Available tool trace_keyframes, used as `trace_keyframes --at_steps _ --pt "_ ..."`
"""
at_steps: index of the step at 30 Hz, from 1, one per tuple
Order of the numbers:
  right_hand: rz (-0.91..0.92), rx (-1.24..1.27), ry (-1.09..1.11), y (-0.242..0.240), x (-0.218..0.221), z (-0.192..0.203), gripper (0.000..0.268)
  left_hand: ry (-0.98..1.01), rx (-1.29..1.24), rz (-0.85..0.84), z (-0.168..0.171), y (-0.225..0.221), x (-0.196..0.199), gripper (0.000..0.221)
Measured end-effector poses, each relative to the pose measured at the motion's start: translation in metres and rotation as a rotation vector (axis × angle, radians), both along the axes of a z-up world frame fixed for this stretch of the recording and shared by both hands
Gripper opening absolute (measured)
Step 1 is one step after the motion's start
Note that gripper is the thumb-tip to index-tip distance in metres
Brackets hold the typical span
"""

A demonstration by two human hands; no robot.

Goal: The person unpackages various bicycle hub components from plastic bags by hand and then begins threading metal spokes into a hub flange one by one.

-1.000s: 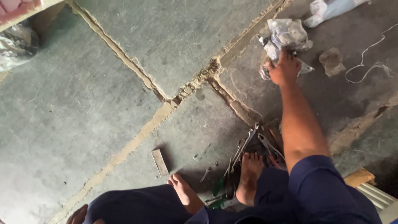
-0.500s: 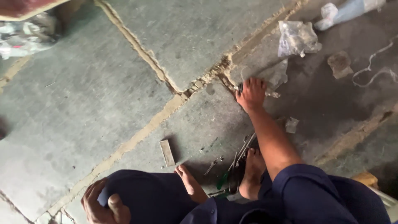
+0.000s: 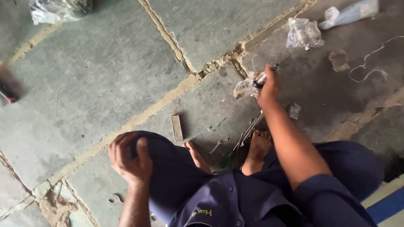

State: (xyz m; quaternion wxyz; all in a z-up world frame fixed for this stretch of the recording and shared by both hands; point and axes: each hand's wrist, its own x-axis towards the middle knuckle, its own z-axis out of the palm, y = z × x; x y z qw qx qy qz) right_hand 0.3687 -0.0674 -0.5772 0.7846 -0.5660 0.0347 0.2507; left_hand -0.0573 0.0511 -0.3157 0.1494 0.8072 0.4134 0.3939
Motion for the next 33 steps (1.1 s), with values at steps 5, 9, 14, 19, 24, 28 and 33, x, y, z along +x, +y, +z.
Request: trace_keyframes --at_steps 5,9,14,19,24,28,33 --pt "0.270 0.184 0.273 -0.014 -0.040 0.135 0.030 -0.097 -0.642 -0.274 -0.009 -0.028 0.067 0.039" --pt "0.483 0.078 0.219 -0.030 -0.099 0.206 0.021 0.037 -0.348 -0.674 -0.069 -0.047 0.150 0.114" --pt "0.344 0.219 0.118 -0.040 -0.128 0.190 0.017 0.175 -0.498 -0.740 -0.173 -0.065 0.160 0.057" --pt "0.141 0.496 0.337 -0.050 -0.072 0.185 0.037 0.253 -0.463 -0.614 -0.233 -0.065 0.132 0.043" --pt "0.292 0.498 0.349 -0.063 -0.077 0.214 0.049 0.508 -0.651 -0.672 -0.217 -0.061 0.129 0.044" --pt "0.428 0.483 0.374 -0.056 -0.100 0.214 0.050 -0.012 -0.804 -0.674 -0.161 -0.059 0.148 0.061" --pt "0.562 0.371 0.197 -0.052 -0.124 0.190 0.049 -0.210 -0.944 -0.576 -0.100 -0.050 0.142 0.045"
